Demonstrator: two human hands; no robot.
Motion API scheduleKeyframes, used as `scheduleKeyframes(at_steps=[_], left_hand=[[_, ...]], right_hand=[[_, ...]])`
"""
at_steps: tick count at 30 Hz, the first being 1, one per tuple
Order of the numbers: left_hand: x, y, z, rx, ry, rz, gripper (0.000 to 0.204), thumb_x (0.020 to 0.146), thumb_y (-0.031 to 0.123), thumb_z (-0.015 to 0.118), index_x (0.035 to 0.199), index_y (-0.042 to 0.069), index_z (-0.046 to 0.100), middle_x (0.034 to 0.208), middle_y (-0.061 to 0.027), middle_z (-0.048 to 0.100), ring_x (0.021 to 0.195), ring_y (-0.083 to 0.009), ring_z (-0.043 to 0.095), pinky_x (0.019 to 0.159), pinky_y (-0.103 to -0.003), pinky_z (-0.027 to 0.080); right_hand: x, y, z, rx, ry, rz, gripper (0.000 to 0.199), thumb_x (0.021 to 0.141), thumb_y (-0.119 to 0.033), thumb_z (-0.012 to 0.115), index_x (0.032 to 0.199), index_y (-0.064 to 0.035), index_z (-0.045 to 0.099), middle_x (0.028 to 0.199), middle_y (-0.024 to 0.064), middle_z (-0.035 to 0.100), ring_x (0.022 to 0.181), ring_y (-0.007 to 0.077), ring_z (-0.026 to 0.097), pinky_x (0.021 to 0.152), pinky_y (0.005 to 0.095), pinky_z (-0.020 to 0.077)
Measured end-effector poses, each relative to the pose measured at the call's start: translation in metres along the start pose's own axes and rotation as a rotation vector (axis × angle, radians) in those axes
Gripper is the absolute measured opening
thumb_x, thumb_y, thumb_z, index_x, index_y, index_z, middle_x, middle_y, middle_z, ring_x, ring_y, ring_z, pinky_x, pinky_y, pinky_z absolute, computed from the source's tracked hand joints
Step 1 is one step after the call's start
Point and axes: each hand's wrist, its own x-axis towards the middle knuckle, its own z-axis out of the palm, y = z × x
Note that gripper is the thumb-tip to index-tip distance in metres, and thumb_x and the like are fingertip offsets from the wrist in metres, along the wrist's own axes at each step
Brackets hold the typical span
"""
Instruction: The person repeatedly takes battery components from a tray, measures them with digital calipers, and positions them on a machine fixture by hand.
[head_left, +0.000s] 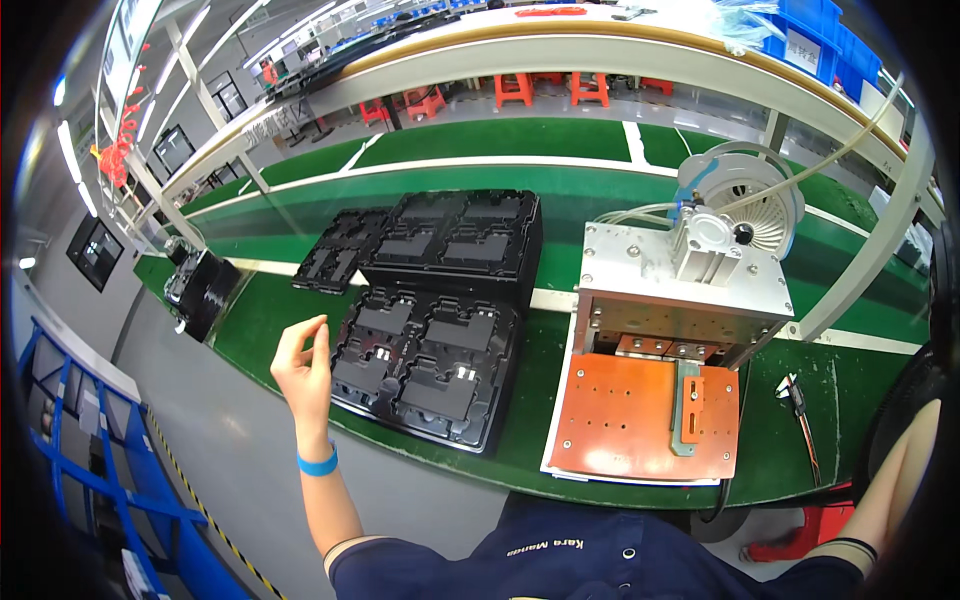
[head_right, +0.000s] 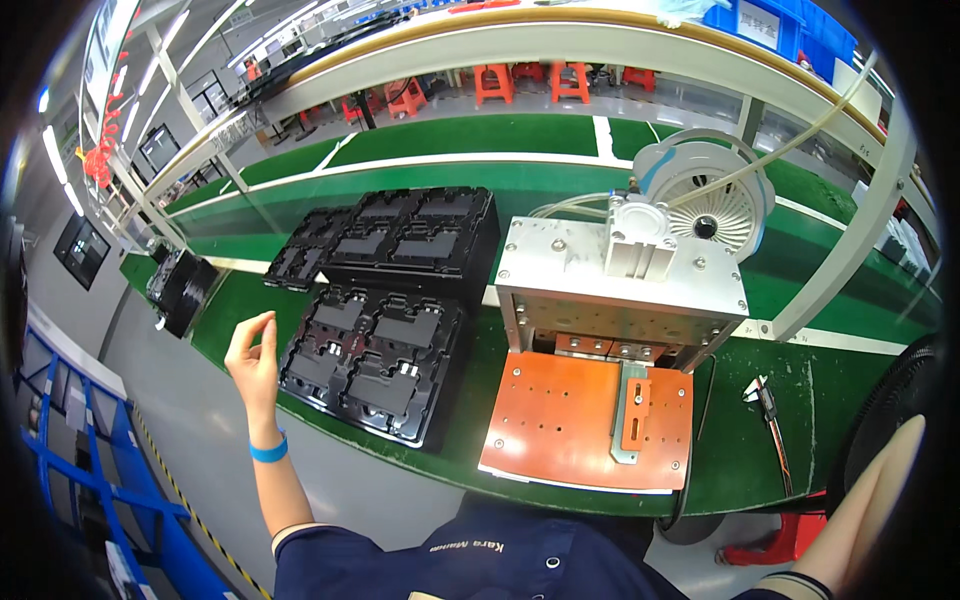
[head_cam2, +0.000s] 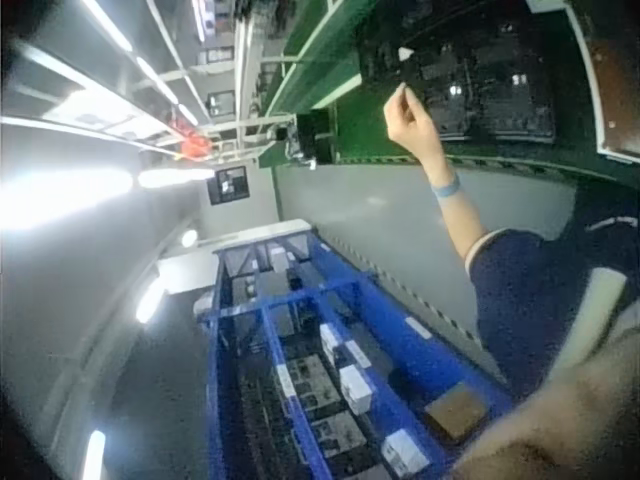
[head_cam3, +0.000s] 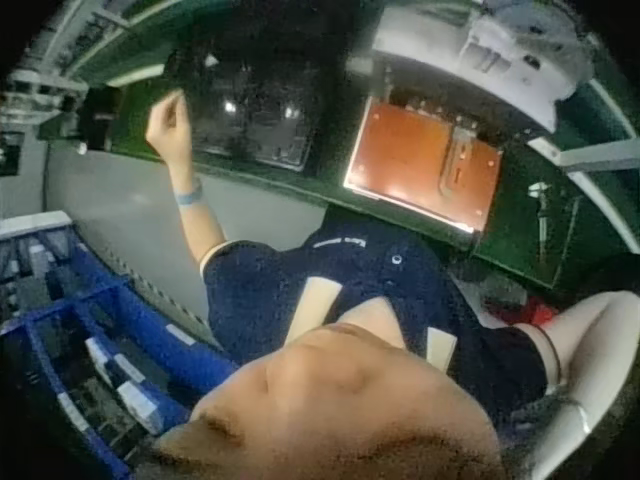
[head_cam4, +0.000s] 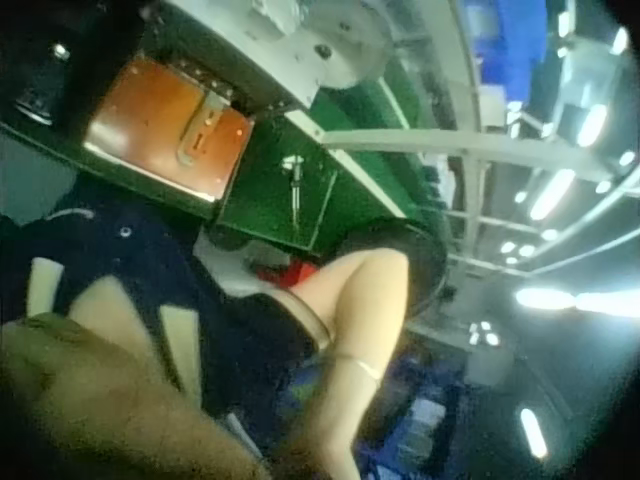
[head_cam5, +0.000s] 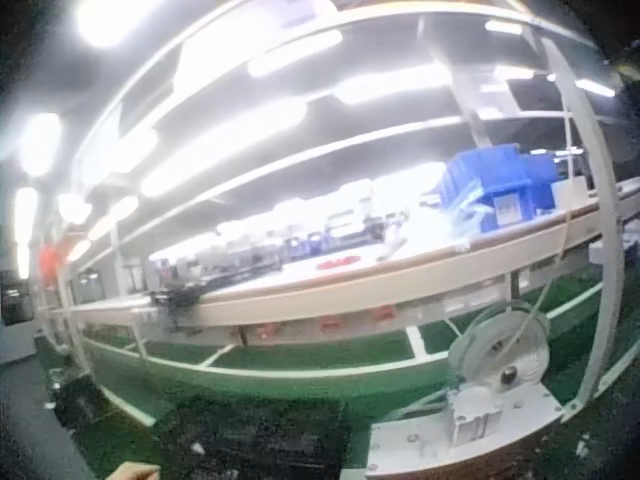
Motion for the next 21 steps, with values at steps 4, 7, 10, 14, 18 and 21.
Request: scheduleKeyframes(at_steps=[4, 7, 10, 14, 18, 21], left_hand=[[-0.016, -0.042, -0.002, 0.230, -0.073, 0.129, 0.004, 0.082, 0.004, 0.072, 0.085, 0.002, 0.069, 0.087, -0.0097, 0.068, 0.088, -0.0268, 0.063, 0.077, -0.036, 0.051], [-0.024, -0.041, 0.009, 0.243, -0.167, 0.198, 0.009, 0.077, 0.006, 0.075, 0.076, 0.003, 0.067, 0.080, -0.0083, 0.067, 0.089, -0.0276, 0.061, 0.077, -0.037, 0.050], [-0.041, -0.023, 0.023, 0.163, -0.305, 0.301, 0.012, 0.074, 0.011, 0.079, 0.074, 0.005, 0.068, 0.076, -0.0056, 0.066, 0.088, -0.0271, 0.060, 0.076, -0.038, 0.049], [-0.051, 0.012, 0.057, 0.104, -0.564, 0.447, 0.024, 0.073, 0.027, 0.080, 0.076, 0.008, 0.065, 0.079, -0.0017, 0.063, 0.092, -0.0256, 0.056, 0.086, -0.040, 0.041], [-0.054, 0.028, 0.057, 0.201, -0.720, 0.330, 0.041, 0.070, 0.038, 0.082, 0.071, 0.009, 0.055, 0.073, -0.0038, 0.053, 0.080, -0.0261, 0.049, 0.075, -0.038, 0.038], [-0.053, 0.017, 0.061, 0.148, -0.685, 0.391, 0.046, 0.065, 0.038, 0.085, 0.061, 0.006, 0.052, 0.070, -0.0055, 0.048, 0.075, -0.0272, 0.047, 0.071, -0.039, 0.037]], right_hand=[[0.002, -0.009, 0.010, 0.029, -0.031, 0.008, 0.029, 0.089, -0.043, 0.052, 0.105, -0.0253, 0.066, 0.106, -0.0021, 0.064, 0.092, 0.0185, 0.052, 0.072, 0.0328, 0.0363], [0.006, -0.014, 0.017, 0.037, -0.050, 0.002, 0.028, 0.088, -0.044, 0.052, 0.105, -0.0256, 0.067, 0.105, -0.0023, 0.064, 0.092, 0.0185, 0.052, 0.072, 0.0329, 0.0361], [0.000, -0.020, 0.019, 0.042, -0.053, 0.004, 0.028, 0.088, -0.044, 0.052, 0.105, -0.0258, 0.067, 0.105, -0.0025, 0.064, 0.092, 0.0185, 0.052, 0.072, 0.0330, 0.0359], [0.005, -0.047, 0.018, -0.021, -0.061, 0.003, 0.028, 0.088, -0.044, 0.053, 0.104, -0.0261, 0.067, 0.105, -0.0027, 0.064, 0.091, 0.0185, 0.052, 0.072, 0.0330, 0.0356], [-0.004, -0.018, 0.051, -0.005, -0.777, 0.064, 0.027, 0.068, -0.006, 0.079, 0.094, -0.0115, 0.074, 0.092, 0.0050, 0.067, 0.077, 0.0198, 0.065, 0.064, 0.0297, 0.0507], [-0.035, -0.010, 0.033, -0.084, -0.837, 0.231, 0.026, 0.071, -0.008, 0.078, 0.097, -0.0108, 0.074, 0.090, 0.0027, 0.069, 0.072, 0.0178, 0.066, 0.062, 0.0283, 0.0528]])
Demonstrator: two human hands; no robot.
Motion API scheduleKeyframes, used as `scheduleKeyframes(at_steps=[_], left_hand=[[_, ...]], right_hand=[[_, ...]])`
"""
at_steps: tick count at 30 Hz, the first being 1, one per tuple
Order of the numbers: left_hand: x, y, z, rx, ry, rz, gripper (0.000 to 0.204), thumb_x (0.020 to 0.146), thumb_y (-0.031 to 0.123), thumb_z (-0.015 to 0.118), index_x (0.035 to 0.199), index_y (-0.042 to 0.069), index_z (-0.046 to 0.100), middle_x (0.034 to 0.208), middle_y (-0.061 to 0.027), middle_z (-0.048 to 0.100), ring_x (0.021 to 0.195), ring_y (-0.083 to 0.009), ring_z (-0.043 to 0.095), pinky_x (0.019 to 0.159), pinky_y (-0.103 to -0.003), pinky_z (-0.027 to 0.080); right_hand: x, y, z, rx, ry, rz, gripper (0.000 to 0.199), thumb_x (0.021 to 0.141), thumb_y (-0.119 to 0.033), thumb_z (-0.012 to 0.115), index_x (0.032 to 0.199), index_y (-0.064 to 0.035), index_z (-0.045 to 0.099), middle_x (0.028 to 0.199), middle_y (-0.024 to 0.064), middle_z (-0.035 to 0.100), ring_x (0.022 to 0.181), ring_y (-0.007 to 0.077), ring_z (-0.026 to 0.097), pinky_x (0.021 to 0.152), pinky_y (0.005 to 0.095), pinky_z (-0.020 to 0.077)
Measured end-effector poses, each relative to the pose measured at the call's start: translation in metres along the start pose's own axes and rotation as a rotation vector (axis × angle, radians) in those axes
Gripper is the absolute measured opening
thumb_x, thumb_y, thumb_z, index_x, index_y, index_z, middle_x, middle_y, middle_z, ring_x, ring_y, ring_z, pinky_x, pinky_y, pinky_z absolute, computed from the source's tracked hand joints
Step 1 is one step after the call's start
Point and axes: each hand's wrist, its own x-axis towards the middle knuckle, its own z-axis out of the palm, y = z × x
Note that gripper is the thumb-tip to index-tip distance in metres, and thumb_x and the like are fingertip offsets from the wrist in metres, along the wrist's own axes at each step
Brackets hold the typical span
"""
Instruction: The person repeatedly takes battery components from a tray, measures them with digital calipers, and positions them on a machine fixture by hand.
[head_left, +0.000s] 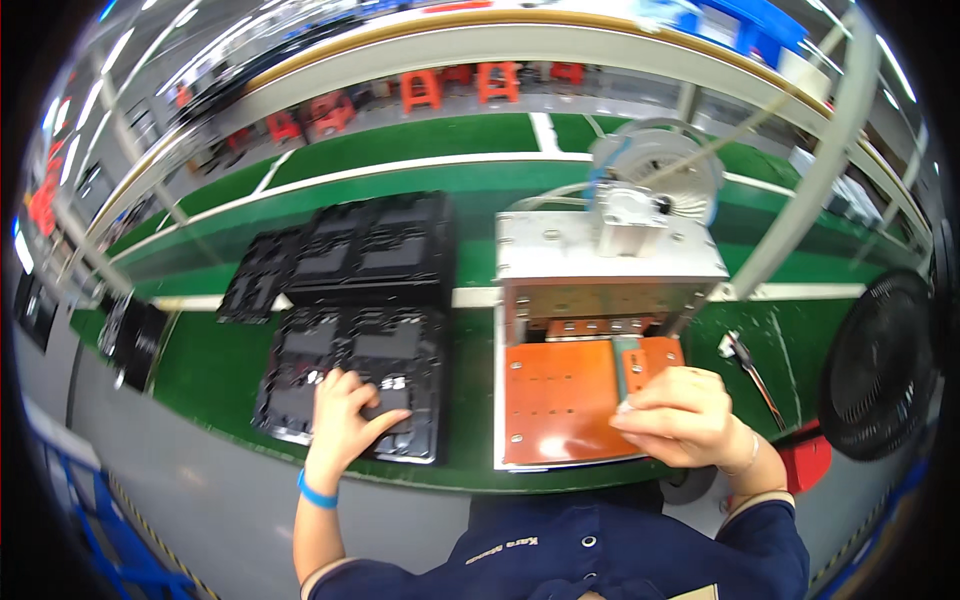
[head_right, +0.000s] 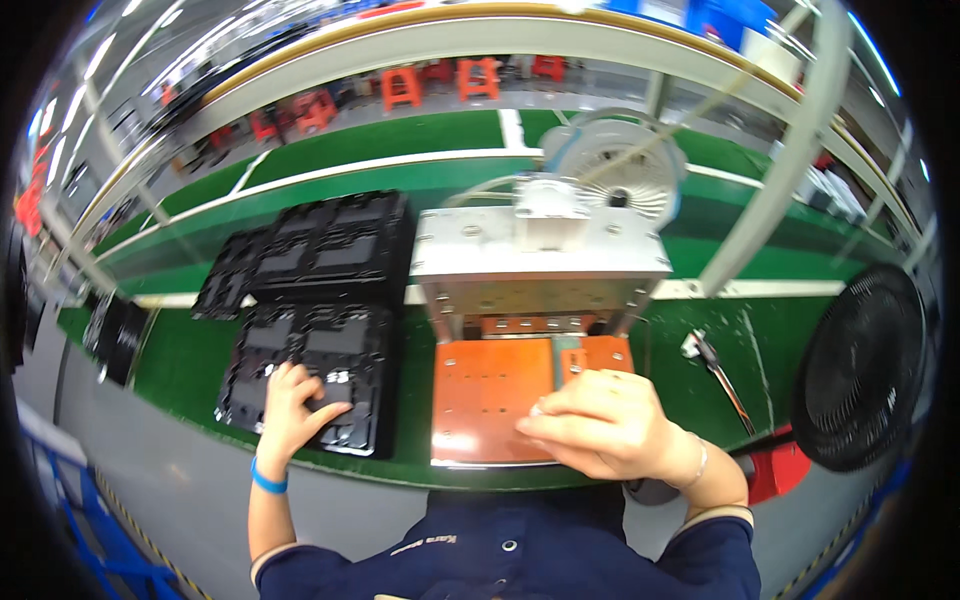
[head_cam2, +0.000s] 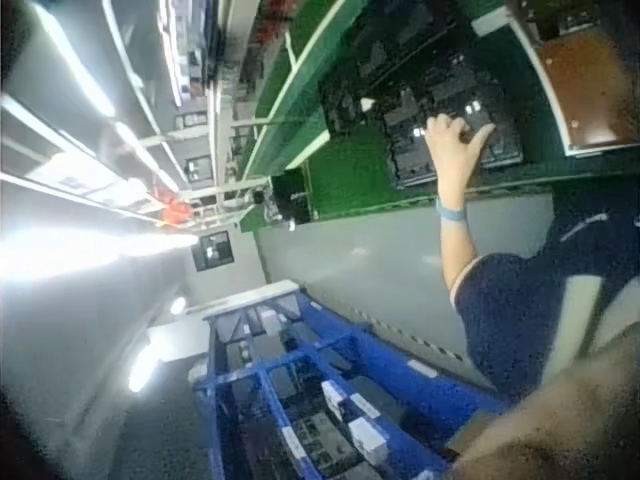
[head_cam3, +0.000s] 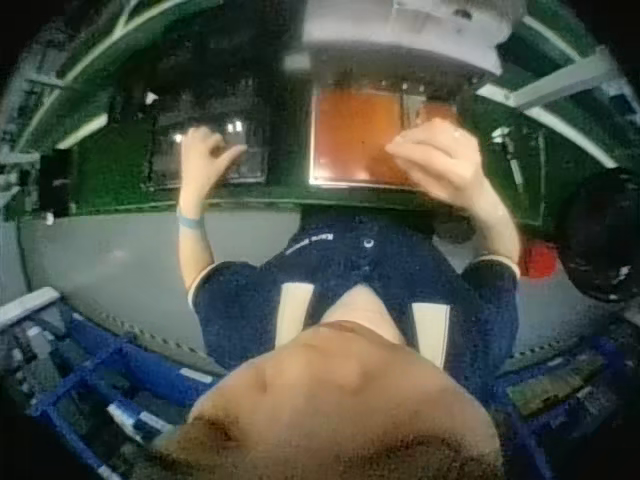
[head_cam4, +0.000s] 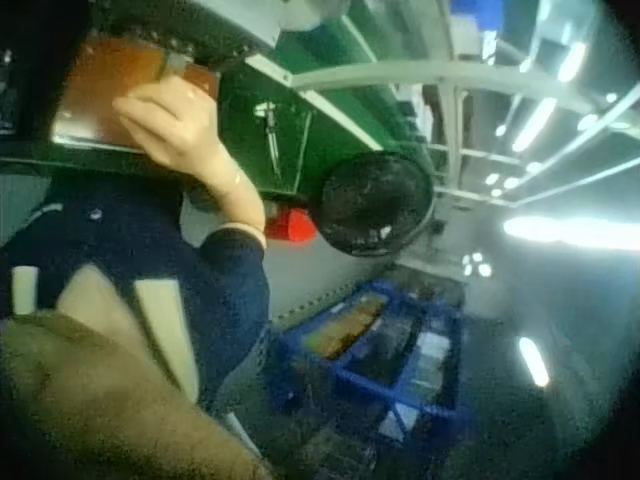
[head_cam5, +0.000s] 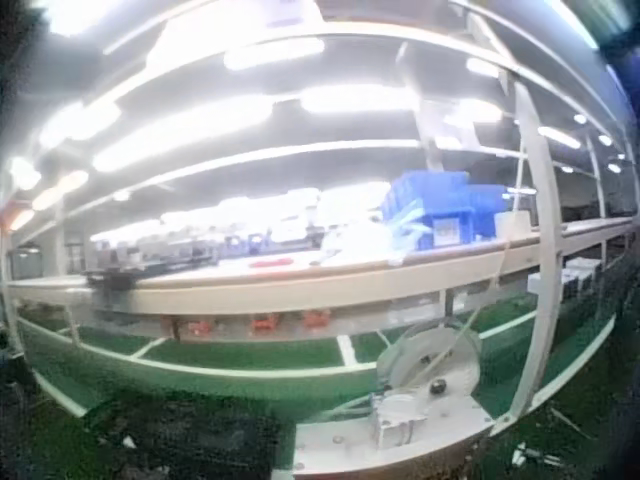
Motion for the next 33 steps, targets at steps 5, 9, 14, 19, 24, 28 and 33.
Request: scheduleKeyframes(at_steps=[5, 9, 14, 19, 24, 28, 33], left_hand=[[-0.003, 0.026, -0.015, 0.067, 0.154, -0.079, 0.049, 0.057, 0.034, 0.088, 0.056, 0.005, 0.048, 0.065, -0.0073, 0.044, 0.069, -0.0287, 0.045, 0.067, -0.039, 0.034], [0.040, 0.119, -0.011, -0.081, 0.143, 0.031, 0.047, 0.060, 0.036, 0.088, 0.062, 0.009, 0.050, 0.063, -0.0037, 0.048, 0.065, -0.0261, 0.046, 0.066, -0.038, 0.033], [0.066, 0.175, 0.048, -0.288, 0.026, 0.117, 0.036, 0.067, 0.026, 0.086, 0.067, 0.007, 0.055, 0.065, -0.0035, 0.054, 0.065, -0.0259, 0.051, 0.063, -0.036, 0.035], [0.055, 0.170, 0.044, -0.444, -0.071, 0.090, 0.033, 0.063, 0.016, 0.086, 0.086, 0.002, 0.068, 0.089, -0.0099, 0.062, 0.084, -0.0286, 0.057, 0.076, -0.038, 0.045], [0.049, 0.159, 0.043, -0.525, -0.214, 0.224, 0.037, 0.068, 0.010, 0.081, 0.104, 0.004, 0.072, 0.116, -0.0092, 0.067, 0.106, -0.0278, 0.061, 0.088, -0.037, 0.047], [0.045, 0.153, 0.046, -0.543, -0.222, 0.245, 0.031, 0.071, 0.005, 0.078, 0.101, 0.005, 0.074, 0.111, -0.0073, 0.069, 0.102, -0.0265, 0.061, 0.085, -0.036, 0.047], [0.045, 0.147, 0.048, -0.573, -0.225, 0.309, 0.033, 0.072, 0.004, 0.074, 0.105, 0.005, 0.072, 0.114, -0.0084, 0.066, 0.099, -0.0249, 0.060, 0.083, -0.035, 0.046]], right_hand=[[-0.042, 0.015, 0.008, 0.109, 0.039, 0.342, 0.016, 0.078, -0.007, 0.076, 0.093, -0.0058, 0.072, 0.083, 0.0057, 0.070, 0.071, 0.0210, 0.066, 0.065, 0.0304, 0.0532], [-0.054, 0.020, 0.022, 0.155, 0.105, 0.510, 0.012, 0.078, -0.008, 0.076, 0.089, -0.0045, 0.071, 0.085, 0.0059, 0.070, 0.074, 0.0221, 0.065, 0.069, 0.0317, 0.0521], [-0.050, 0.022, 0.030, 0.045, 0.076, 0.541, 0.012, 0.077, -0.007, 0.077, 0.087, -0.0062, 0.071, 0.092, 0.0054, 0.069, 0.086, 0.0218, 0.063, 0.079, 0.0332, 0.0469], [-0.051, 0.023, 0.040, -0.019, 0.019, 0.527, 0.015, 0.078, -0.007, 0.074, 0.093, -0.0077, 0.072, 0.091, 0.0035, 0.067, 0.088, 0.0219, 0.060, 0.081, 0.0329, 0.0451], [-0.040, 0.024, 0.049, -0.075, -0.130, 0.476, 0.025, 0.079, -0.006, 0.072, 0.104, -0.0107, 0.070, 0.103, 0.0007, 0.065, 0.096, 0.0216, 0.057, 0.092, 0.0387, 0.0441], [-0.036, 0.024, 0.053, -0.098, -0.218, 0.445, 0.028, 0.079, -0.005, 0.071, 0.106, -0.0100, 0.069, 0.104, 0.0003, 0.064, 0.099, 0.0220, 0.056, 0.099, 0.0414, 0.0432], [-0.033, 0.021, 0.058, -0.234, -0.204, 0.430, 0.027, 0.078, -0.007, 0.071, 0.105, -0.0077, 0.068, 0.104, 0.0014, 0.063, 0.101, 0.0219, 0.056, 0.098, 0.0413, 0.0431]])
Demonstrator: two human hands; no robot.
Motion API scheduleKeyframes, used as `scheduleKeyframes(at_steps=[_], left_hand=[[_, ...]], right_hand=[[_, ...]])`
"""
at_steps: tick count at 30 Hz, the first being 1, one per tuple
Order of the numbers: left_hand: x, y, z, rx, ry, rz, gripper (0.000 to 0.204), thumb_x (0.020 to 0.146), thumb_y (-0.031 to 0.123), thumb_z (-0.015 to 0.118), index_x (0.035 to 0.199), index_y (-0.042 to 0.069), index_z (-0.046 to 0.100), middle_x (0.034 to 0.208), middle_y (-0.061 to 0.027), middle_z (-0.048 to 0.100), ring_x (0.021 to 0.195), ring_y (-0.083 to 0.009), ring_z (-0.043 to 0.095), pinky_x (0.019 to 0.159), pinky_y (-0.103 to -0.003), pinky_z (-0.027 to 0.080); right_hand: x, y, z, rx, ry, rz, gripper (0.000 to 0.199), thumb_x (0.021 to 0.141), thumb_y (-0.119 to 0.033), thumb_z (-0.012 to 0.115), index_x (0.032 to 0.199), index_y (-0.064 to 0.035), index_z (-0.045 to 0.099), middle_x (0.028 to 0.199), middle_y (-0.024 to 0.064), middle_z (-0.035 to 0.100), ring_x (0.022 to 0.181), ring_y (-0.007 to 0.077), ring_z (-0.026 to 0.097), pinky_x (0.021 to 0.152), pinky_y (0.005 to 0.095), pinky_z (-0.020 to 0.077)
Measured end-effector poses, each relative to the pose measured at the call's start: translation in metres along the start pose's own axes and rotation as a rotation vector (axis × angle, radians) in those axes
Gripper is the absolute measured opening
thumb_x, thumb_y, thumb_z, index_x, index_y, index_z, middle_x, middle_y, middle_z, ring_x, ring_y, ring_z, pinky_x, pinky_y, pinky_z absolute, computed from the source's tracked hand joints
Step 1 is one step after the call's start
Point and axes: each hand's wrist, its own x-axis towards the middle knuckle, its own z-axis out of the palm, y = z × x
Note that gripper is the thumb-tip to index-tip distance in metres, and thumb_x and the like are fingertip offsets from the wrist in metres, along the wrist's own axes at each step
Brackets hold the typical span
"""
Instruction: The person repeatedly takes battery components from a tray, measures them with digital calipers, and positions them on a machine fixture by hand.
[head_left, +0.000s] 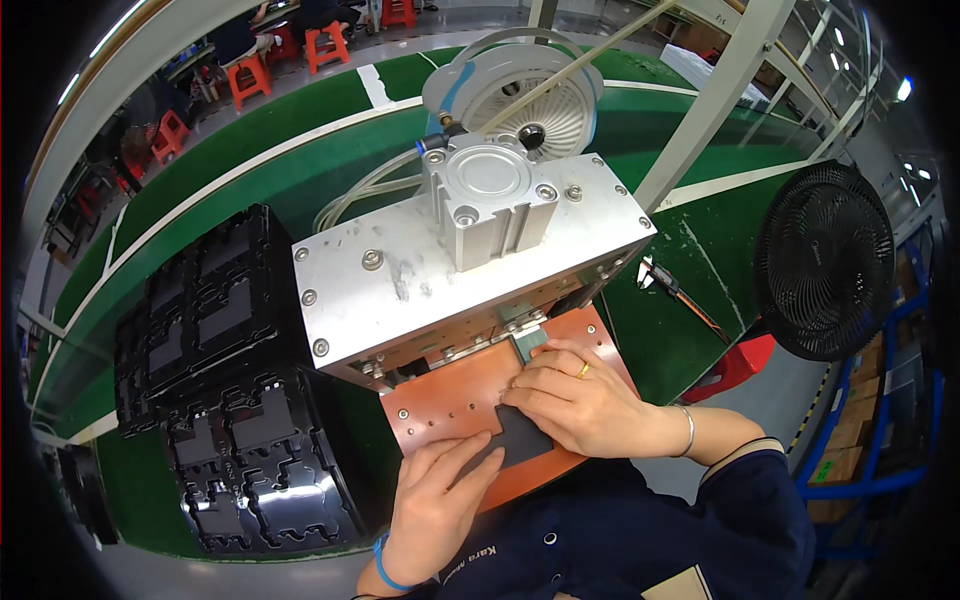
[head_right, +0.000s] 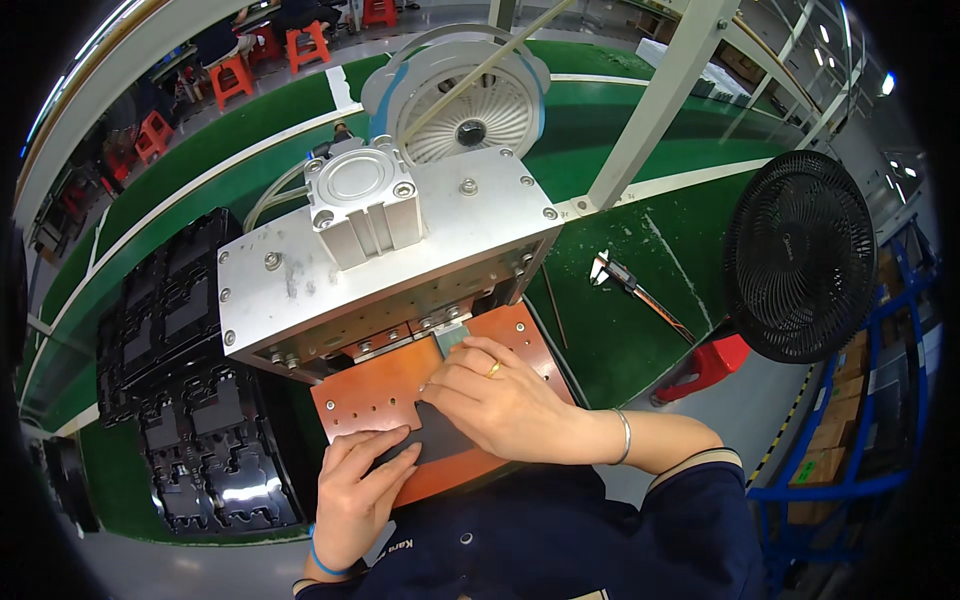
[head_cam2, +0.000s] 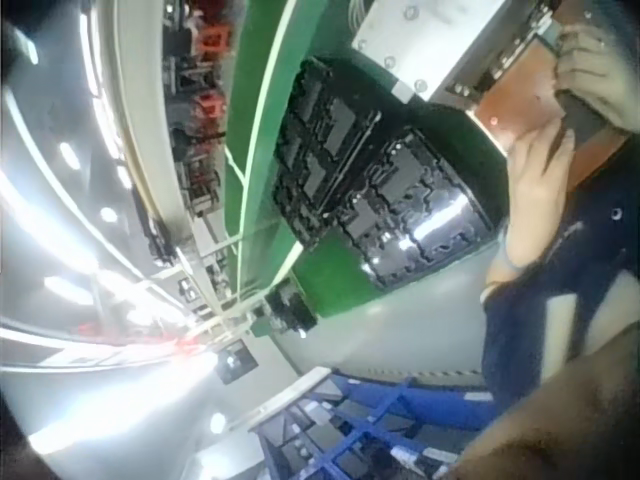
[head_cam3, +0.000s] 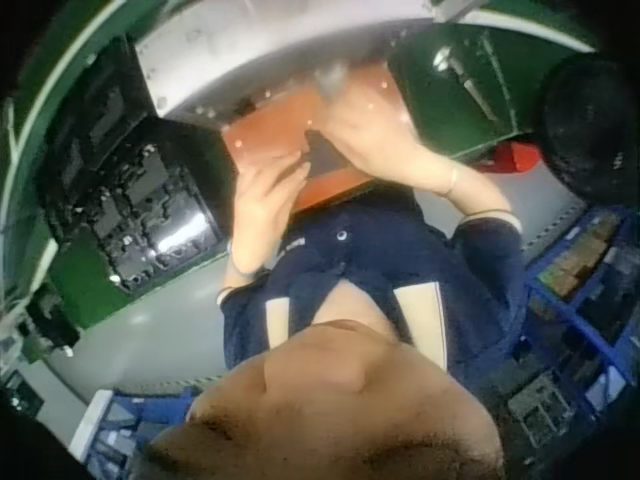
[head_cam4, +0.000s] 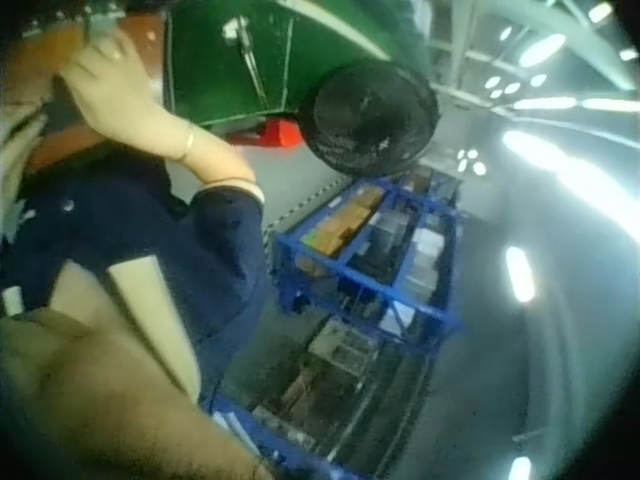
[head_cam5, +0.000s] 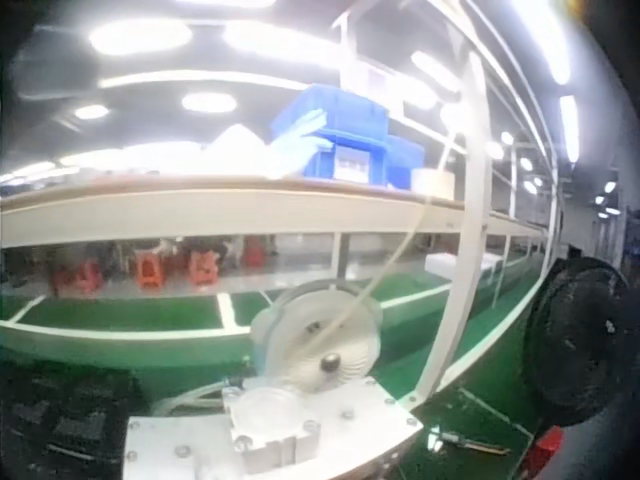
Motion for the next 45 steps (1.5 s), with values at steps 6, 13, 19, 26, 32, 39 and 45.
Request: scheduleKeyframes(at_steps=[6, 13, 19, 26, 32, 39, 45], left_hand=[[-0.003, -0.002, 0.003, -0.023, 0.006, -0.005, 0.035, 0.070, 0.001, 0.071, 0.104, 0.006, 0.073, 0.115, -0.0116, 0.065, 0.098, -0.0271, 0.059, 0.083, -0.037, 0.050], [-0.001, 0.000, 0.001, -0.030, -0.019, 0.003, 0.036, 0.069, -0.001, 0.070, 0.104, 0.006, 0.073, 0.115, -0.0127, 0.064, 0.097, -0.0283, 0.059, 0.083, -0.037, 0.050], [-0.002, 0.000, 0.001, -0.018, -0.012, -0.003, 0.038, 0.068, -0.002, 0.070, 0.105, 0.006, 0.073, 0.115, -0.0133, 0.064, 0.096, -0.0290, 0.058, 0.082, -0.037, 0.051], [0.000, 0.001, 0.001, -0.024, -0.025, 0.005, 0.040, 0.067, -0.004, 0.070, 0.105, 0.006, 0.073, 0.114, -0.0136, 0.063, 0.096, -0.0299, 0.057, 0.082, -0.036, 0.050], [0.005, 0.003, -0.001, -0.031, -0.019, -0.042, 0.040, 0.068, -0.005, 0.070, 0.106, 0.006, 0.073, 0.113, -0.0140, 0.063, 0.095, -0.0305, 0.056, 0.082, -0.036, 0.050], [0.026, -0.003, 0.002, -0.015, 0.052, -0.098, 0.032, 0.071, -0.005, 0.072, 0.103, 0.003, 0.074, 0.110, -0.0129, 0.064, 0.096, -0.0299, 0.056, 0.080, -0.036, 0.050], [0.034, -0.007, 0.004, 0.017, 0.061, -0.129, 0.031, 0.072, -0.004, 0.072, 0.101, 0.004, 0.075, 0.110, -0.0119, 0.065, 0.097, -0.0286, 0.058, 0.081, -0.035, 0.050]], right_hand=[[-0.004, 0.002, -0.002, 0.000, 0.081, 0.004, 0.030, 0.076, -0.012, 0.073, 0.106, -0.0105, 0.069, 0.109, 0.0027, 0.062, 0.103, 0.0245, 0.056, 0.096, 0.0417, 0.0436], [-0.004, 0.002, 0.001, -0.004, 0.053, 0.025, 0.036, 0.073, -0.012, 0.075, 0.108, -0.0133, 0.069, 0.113, 0.0036, 0.060, 0.108, 0.0271, 0.050, 0.094, 0.0433, 0.0440], [-0.006, 0.006, -0.002, 0.119, 0.152, -0.019, 0.037, 0.074, -0.007, 0.070, 0.110, -0.0064, 0.062, 0.108, 0.0054, 0.061, 0.109, 0.0265, 0.054, 0.101, 0.0460, 0.0400], [-0.003, -0.001, -0.006, 0.034, 0.052, 0.048, 0.038, 0.071, 0.001, 0.069, 0.108, -0.0056, 0.062, 0.110, 0.0061, 0.063, 0.107, 0.0257, 0.057, 0.101, 0.0447, 0.0410], [-0.022, 0.003, -0.018, 0.019, 0.283, 0.139, 0.036, 0.075, -0.005, 0.071, 0.110, -0.0070, 0.063, 0.118, 0.0080, 0.063, 0.105, 0.0279, 0.058, 0.094, 0.0417, 0.0432], [-0.033, 0.003, -0.022, 0.161, -0.040, 0.140, 0.047, 0.081, -0.025, 0.074, 0.123, -0.0078, 0.062, 0.136, 0.0118, 0.051, 0.123, 0.0300, 0.048, 0.097, 0.0412, 0.0427], [-0.033, 0.004, -0.020, 0.171, -0.084, 0.148, 0.048, 0.083, -0.026, 0.073, 0.127, -0.0080, 0.061, 0.138, 0.0101, 0.050, 0.128, 0.0280, 0.045, 0.099, 0.0412, 0.0412]])
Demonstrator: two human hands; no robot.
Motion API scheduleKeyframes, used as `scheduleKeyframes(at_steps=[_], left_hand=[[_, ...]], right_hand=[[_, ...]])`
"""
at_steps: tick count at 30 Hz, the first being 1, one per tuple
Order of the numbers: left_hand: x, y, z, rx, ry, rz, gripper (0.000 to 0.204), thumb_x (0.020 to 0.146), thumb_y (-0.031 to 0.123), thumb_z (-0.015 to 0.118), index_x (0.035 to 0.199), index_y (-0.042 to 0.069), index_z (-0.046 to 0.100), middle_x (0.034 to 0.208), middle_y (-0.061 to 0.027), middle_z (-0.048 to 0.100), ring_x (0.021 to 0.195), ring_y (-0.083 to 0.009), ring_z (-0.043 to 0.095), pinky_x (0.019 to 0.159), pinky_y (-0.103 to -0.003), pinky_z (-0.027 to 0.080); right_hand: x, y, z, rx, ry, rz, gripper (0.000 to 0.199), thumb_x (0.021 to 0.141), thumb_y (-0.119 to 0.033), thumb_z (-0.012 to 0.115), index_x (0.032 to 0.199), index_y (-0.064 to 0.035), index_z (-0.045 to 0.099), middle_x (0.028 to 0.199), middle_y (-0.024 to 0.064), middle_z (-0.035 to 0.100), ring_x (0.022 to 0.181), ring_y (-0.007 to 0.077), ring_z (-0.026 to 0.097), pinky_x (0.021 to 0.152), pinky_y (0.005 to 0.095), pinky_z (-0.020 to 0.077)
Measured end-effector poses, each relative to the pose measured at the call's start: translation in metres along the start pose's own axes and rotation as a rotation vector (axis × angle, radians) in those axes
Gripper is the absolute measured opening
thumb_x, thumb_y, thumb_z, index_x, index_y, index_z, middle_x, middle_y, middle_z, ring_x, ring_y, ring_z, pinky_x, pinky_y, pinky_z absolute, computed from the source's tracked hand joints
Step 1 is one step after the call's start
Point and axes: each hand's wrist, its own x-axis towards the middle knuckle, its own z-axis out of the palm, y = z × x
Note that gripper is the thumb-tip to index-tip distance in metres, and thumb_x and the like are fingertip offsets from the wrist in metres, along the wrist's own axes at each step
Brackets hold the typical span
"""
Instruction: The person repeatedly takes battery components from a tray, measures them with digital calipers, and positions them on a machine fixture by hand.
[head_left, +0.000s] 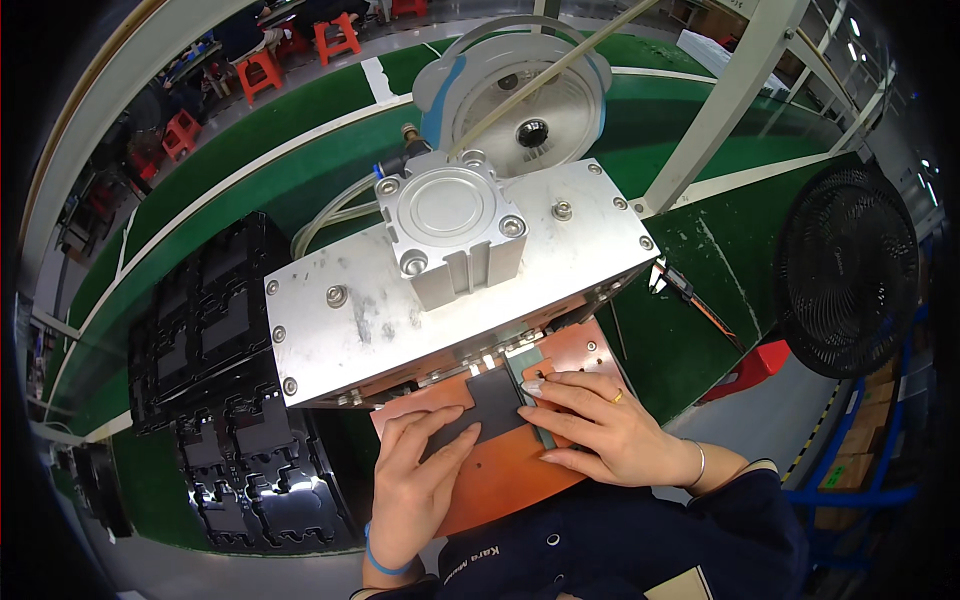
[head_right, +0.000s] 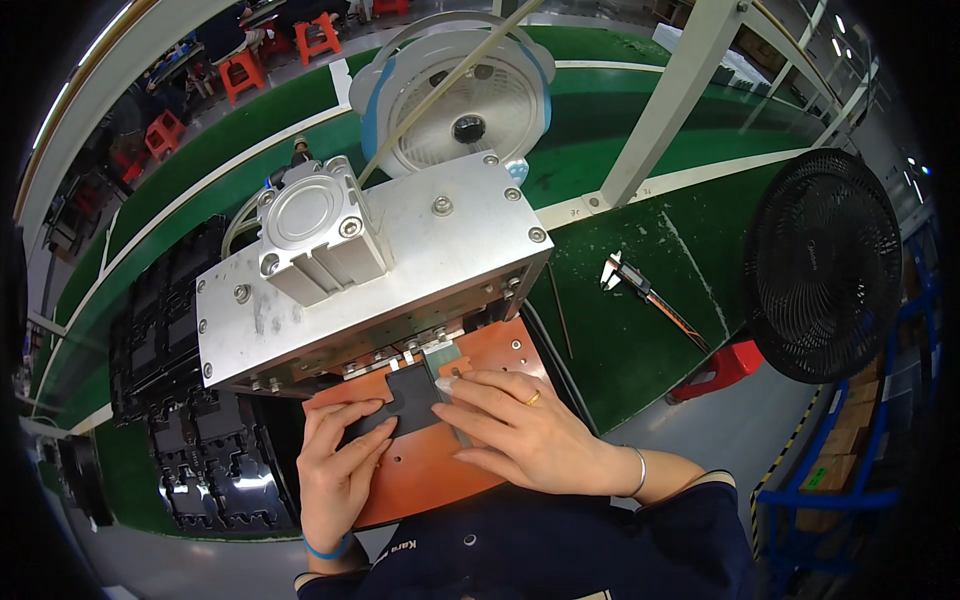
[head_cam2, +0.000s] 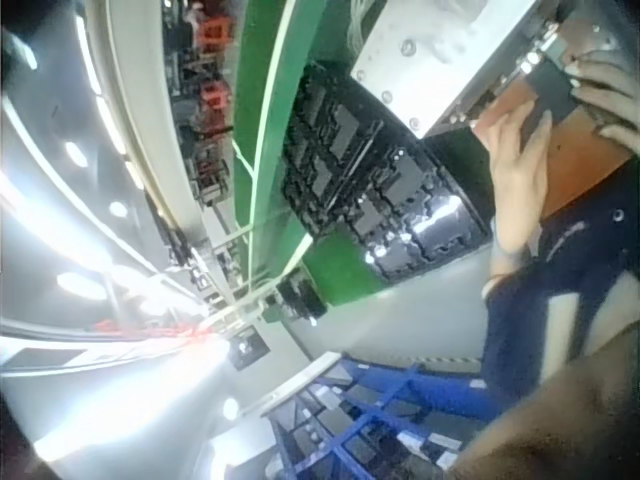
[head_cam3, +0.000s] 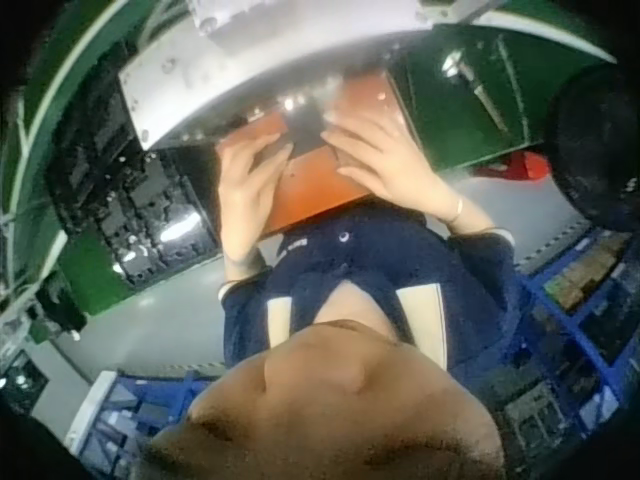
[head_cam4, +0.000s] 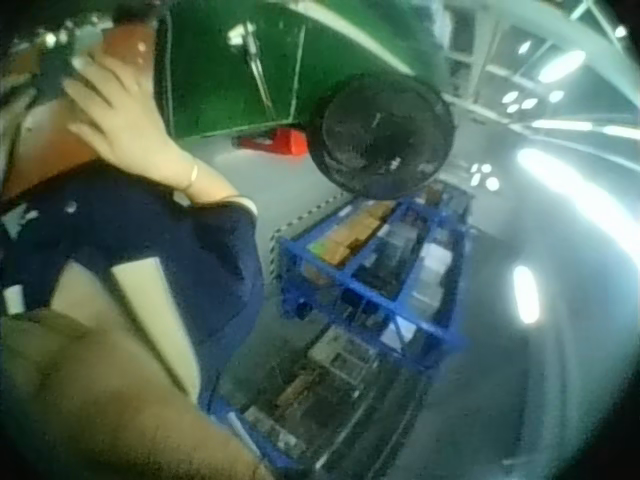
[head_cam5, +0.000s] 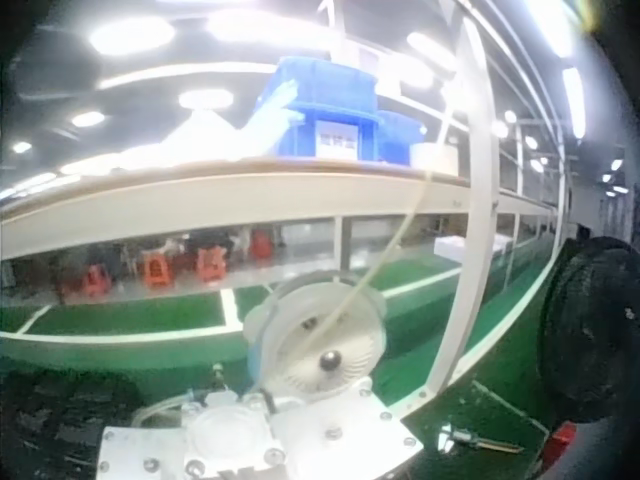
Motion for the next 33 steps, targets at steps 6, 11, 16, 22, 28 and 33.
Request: scheduleKeyframes(at_steps=[6, 11, 16, 22, 28, 33], left_hand=[[0.0030, -0.0036, 0.0009, 0.017, 0.005, 0.000, 0.032, 0.071, -0.003, 0.072, 0.102, 0.006, 0.076, 0.111, -0.0098, 0.066, 0.099, -0.0275, 0.058, 0.083, -0.035, 0.050], [0.0043, -0.0031, 0.0011, 0.033, 0.011, -0.014, 0.032, 0.071, -0.002, 0.073, 0.101, 0.007, 0.076, 0.111, -0.0088, 0.066, 0.099, -0.0263, 0.058, 0.084, -0.034, 0.049], [0.0066, -0.0030, -0.0004, 0.027, 0.001, -0.008, 0.032, 0.072, -0.002, 0.073, 0.101, 0.008, 0.077, 0.111, -0.0081, 0.067, 0.097, -0.0253, 0.058, 0.083, -0.033, 0.050], [0.0052, -0.0050, -0.0010, 0.015, -0.007, -0.009, 0.031, 0.073, -0.001, 0.073, 0.102, 0.008, 0.077, 0.112, -0.0079, 0.067, 0.097, -0.0249, 0.058, 0.081, -0.033, 0.050], [0.0071, -0.0041, -0.0042, -0.060, -0.031, -0.036, 0.032, 0.073, -0.002, 0.072, 0.103, 0.009, 0.077, 0.114, -0.0084, 0.067, 0.096, -0.0246, 0.057, 0.080, -0.032, 0.051], [0.0047, -0.0063, -0.0014, 0.017, -0.008, 0.007, 0.035, 0.071, -0.002, 0.072, 0.104, 0.009, 0.076, 0.114, -0.0084, 0.067, 0.095, -0.0244, 0.057, 0.080, -0.033, 0.051]], right_hand=[[0.0034, -0.0028, -0.0020, -0.020, -0.020, 0.019, 0.048, 0.083, -0.027, 0.073, 0.127, -0.0103, 0.063, 0.133, 0.0112, 0.056, 0.124, 0.0293, 0.048, 0.098, 0.0386, 0.0414], [0.0037, -0.0037, -0.0014, -0.014, -0.021, 0.022, 0.049, 0.083, -0.028, 0.073, 0.128, -0.0092, 0.063, 0.133, 0.0108, 0.056, 0.124, 0.0289, 0.049, 0.099, 0.0389, 0.0411], [0.0039, -0.0042, -0.0020, -0.011, -0.025, 0.021, 0.050, 0.083, -0.027, 0.073, 0.127, -0.0078, 0.063, 0.133, 0.0108, 0.056, 0.124, 0.0292, 0.049, 0.100, 0.0392, 0.0409], [-0.0010, -0.0010, -0.0006, 0.070, 0.035, 0.024, 0.048, 0.080, -0.024, 0.075, 0.123, -0.0049, 0.063, 0.134, 0.0104, 0.055, 0.123, 0.0285, 0.050, 0.098, 0.0393, 0.0424], [-0.0031, 0.0000, -0.0017, 0.093, 0.202, 0.119, 0.028, 0.075, -0.019, 0.079, 0.099, -0.0054, 0.073, 0.111, 0.0102, 0.067, 0.105, 0.0295, 0.058, 0.091, 0.0381, 0.0468], [0.0039, 0.0004, -0.0080, 0.053, 0.260, 0.100, 0.026, 0.072, -0.018, 0.080, 0.095, -0.0086, 0.072, 0.099, 0.0057, 0.066, 0.098, 0.0252, 0.059, 0.088, 0.0369, 0.0439]])
